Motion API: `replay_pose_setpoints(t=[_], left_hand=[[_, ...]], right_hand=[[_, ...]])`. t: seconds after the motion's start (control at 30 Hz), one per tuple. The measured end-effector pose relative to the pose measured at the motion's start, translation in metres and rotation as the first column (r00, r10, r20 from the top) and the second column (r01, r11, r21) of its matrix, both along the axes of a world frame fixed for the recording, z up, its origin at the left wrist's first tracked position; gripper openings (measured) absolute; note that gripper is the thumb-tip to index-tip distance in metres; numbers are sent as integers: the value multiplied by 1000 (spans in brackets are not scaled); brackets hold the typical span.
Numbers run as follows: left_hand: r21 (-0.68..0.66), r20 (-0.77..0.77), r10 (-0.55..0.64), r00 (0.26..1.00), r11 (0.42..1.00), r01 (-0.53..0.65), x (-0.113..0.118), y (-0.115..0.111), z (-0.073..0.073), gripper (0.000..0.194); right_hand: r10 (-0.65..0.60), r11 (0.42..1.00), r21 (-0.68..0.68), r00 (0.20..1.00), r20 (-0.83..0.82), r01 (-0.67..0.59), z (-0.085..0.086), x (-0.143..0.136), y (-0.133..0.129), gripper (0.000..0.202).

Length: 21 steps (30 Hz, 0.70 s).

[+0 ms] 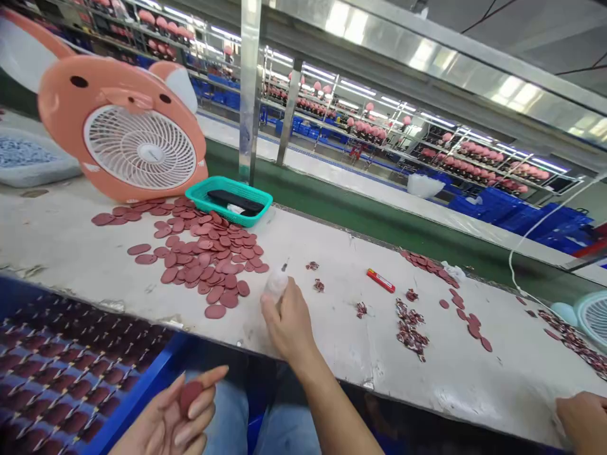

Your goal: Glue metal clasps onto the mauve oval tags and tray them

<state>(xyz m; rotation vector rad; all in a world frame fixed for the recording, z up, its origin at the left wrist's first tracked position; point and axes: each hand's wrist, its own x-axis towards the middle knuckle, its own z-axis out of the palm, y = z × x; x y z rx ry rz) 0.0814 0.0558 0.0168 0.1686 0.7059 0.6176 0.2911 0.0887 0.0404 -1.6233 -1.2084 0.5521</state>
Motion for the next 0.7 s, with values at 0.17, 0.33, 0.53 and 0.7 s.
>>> replay_pose_setpoints(t=[0.17,0.33,0.53,0.7], left_hand=[[161,-122,106,987,983,-86,3,-5,9,45],[259,-256,70,964,966,-2,13,-11,13,39],[436,-358,78,931,895,93,21,-24,5,66],[500,-350,40,936,853,150,35,-24,12,65]], right_hand=[[81,997,19,949,-306,-79,-10,-42,-58,26],[102,990,-33,859,-502,-137,-14,-61,-84,37],[47,994,-59,869,-493,-87,-18,-47,-89,28],[64,995,-26,828,-557,-95,-17,-30,-96,29]])
